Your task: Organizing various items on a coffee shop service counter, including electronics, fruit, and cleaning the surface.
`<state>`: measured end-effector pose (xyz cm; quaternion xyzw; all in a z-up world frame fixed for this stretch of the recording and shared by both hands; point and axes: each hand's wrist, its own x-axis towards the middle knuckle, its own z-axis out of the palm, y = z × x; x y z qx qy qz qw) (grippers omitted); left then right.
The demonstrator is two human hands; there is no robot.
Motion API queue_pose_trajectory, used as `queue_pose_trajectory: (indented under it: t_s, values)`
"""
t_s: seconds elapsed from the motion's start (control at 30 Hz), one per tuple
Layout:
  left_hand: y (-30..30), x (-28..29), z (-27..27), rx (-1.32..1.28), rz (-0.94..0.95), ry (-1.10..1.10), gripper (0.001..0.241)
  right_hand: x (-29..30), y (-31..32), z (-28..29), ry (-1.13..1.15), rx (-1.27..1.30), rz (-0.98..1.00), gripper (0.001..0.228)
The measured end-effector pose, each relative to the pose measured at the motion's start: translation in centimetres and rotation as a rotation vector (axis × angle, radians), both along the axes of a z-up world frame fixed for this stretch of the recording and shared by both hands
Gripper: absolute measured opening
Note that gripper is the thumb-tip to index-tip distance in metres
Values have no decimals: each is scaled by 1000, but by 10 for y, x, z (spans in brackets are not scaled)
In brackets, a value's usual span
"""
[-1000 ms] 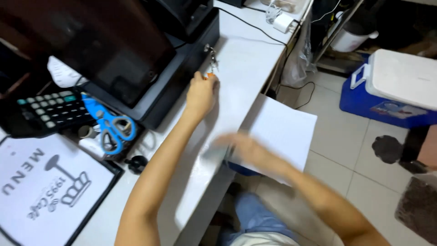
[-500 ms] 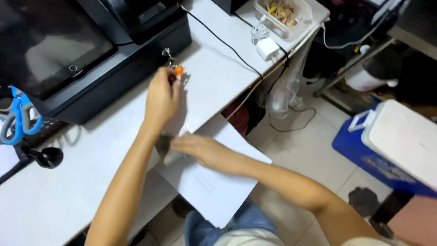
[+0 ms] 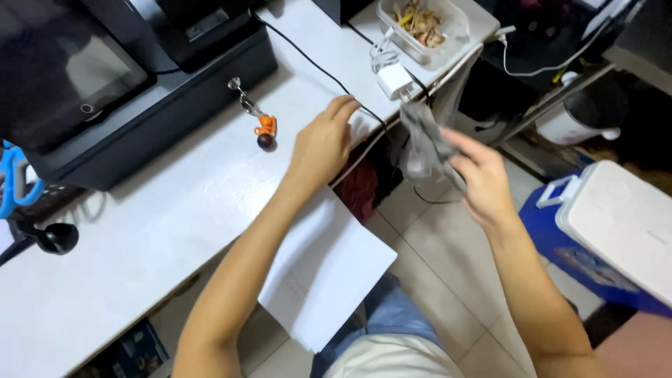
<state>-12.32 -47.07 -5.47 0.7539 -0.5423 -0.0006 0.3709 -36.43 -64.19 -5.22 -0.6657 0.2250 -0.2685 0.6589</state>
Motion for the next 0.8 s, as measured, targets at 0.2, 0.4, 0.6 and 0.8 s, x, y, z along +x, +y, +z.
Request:
queue_pose_trajectory:
  t_s: [0.2,0.4,0.6,0.8]
  values:
    - [-36,0,-14,233,206,-302,30,239,-72,2,-104,-898,296,49]
    - [-16,0,-15,141,228,-394,20,457,-99,-120,141,-1448,608,75]
    - [-5,-1,-11,94,276,-383,25,341,-71,-54,120,-1514,963,74]
    - [-3,5,13,-158,365,-388,42,265,-85,48,767,-1457,1316,42]
